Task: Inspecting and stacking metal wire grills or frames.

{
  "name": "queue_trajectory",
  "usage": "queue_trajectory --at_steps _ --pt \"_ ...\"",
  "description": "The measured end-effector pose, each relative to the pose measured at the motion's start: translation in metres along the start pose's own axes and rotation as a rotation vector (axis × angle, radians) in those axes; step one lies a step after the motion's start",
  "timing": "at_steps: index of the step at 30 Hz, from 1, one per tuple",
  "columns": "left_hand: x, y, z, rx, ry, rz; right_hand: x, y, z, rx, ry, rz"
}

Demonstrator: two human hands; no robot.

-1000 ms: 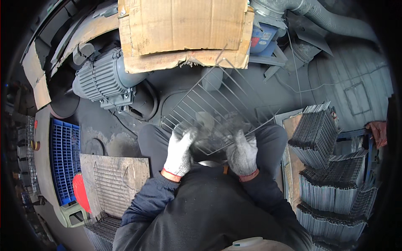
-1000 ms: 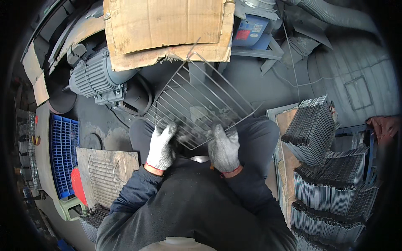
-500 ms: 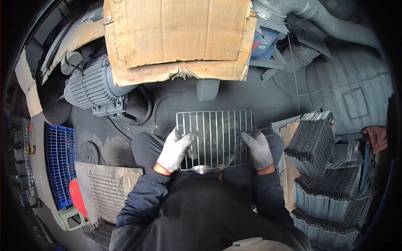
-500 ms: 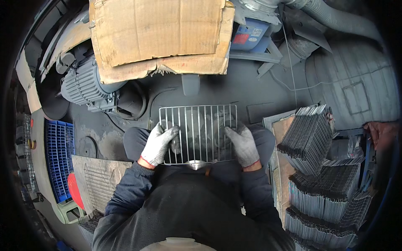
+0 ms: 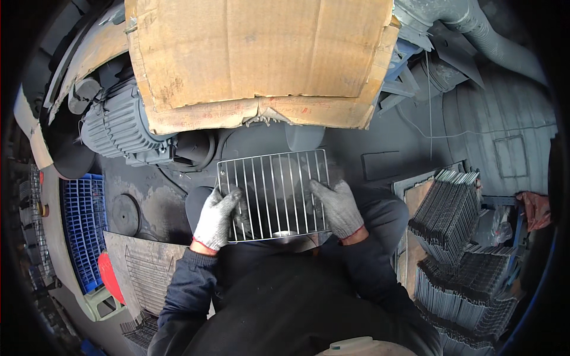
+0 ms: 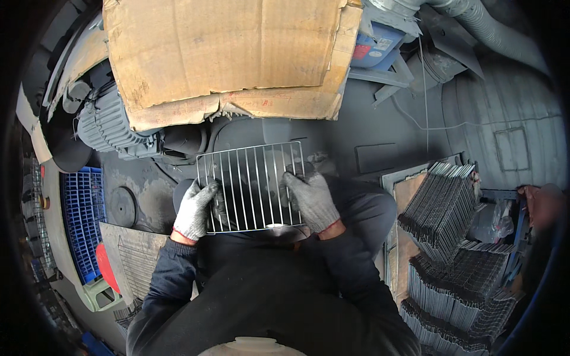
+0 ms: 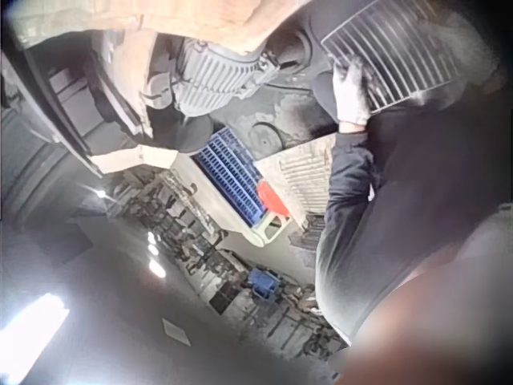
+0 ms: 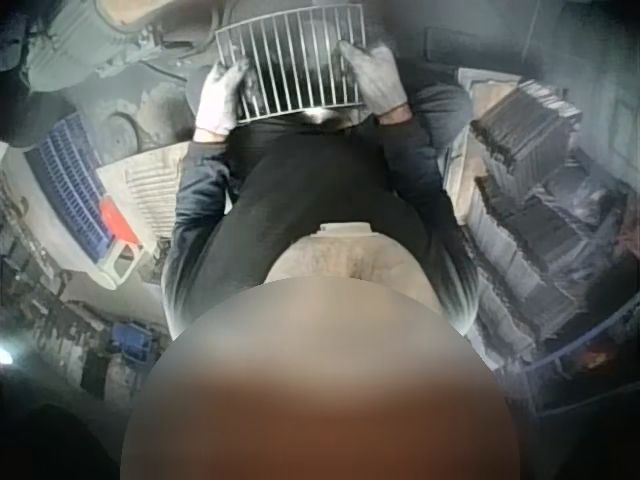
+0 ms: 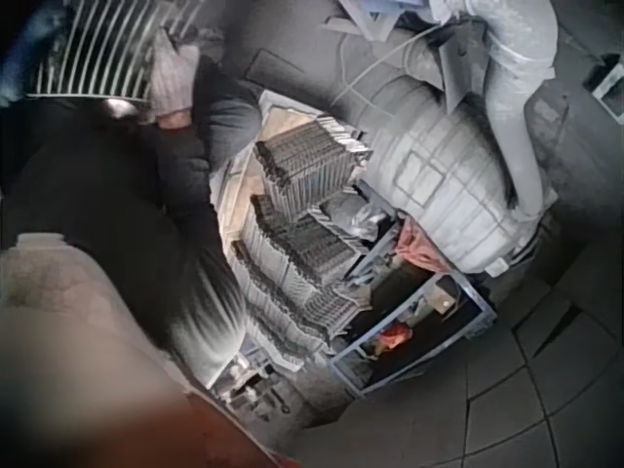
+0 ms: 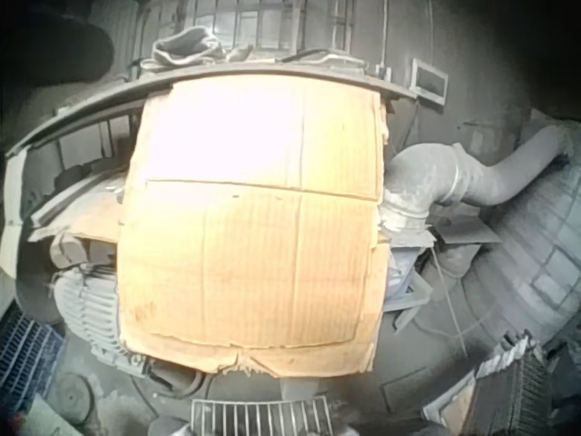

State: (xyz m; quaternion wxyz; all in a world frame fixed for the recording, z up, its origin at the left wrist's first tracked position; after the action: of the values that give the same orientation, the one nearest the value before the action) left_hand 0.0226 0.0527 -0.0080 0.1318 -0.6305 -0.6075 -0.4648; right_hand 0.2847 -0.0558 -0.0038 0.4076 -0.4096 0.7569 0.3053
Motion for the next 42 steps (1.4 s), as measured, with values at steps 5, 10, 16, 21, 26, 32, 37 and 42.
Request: queue_trajectory --at_steps 5,10,16,21,26,32,37,42 --pt "-0.034 0.082 0.031 -0.233 -0.024 0.136 -0.033 -0.081 -0.044 0.262 0.065 0.083" --pt "-0.038 0.066 0.029 -0.173 -0.021 0.088 -0.044 -0.07 -0.038 0.252 0.112 -0.007" --pt "-0.006 -0.02 0.004 0.021 -0.067 -0.014 0.004 0.008 0.006 -0.031 0.158 -0.089" --pt "-0.025 0.086 0.026 -0.187 -0.089 0.146 -0.034 -0.091 -0.036 0.284 0.003 -0.046" --pt "-0.024 0.063 0.025 -0.143 -0.064 0.119 -0.04 -0.066 -0.034 0.187 0.097 -0.016" --pt "0.013 -0.021 0.001 0.035 -0.064 0.06 0.009 0.004 0.013 -0.067 -0.028 -0.209" --pt "-0.023 0.088 0.034 -0.233 -0.095 0.055 -0.032 -0.094 -0.033 0.286 -0.002 -0.092" --pt "-0.029 0.077 0.039 -0.246 -0.134 0.058 -0.027 -0.096 -0.026 0.257 0.077 -0.039"
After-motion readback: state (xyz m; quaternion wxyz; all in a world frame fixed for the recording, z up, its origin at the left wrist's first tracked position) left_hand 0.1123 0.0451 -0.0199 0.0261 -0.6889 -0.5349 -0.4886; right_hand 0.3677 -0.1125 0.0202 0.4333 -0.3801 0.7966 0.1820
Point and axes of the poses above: each hand's wrist, its own z-axis towards the middle knuckle, its own y-axis out of the palm, x = y × z, the point moved 5 cm from there along z, towards the middle knuckle, and after that the axes turned 3 degrees about y, right-handed, at the moved point
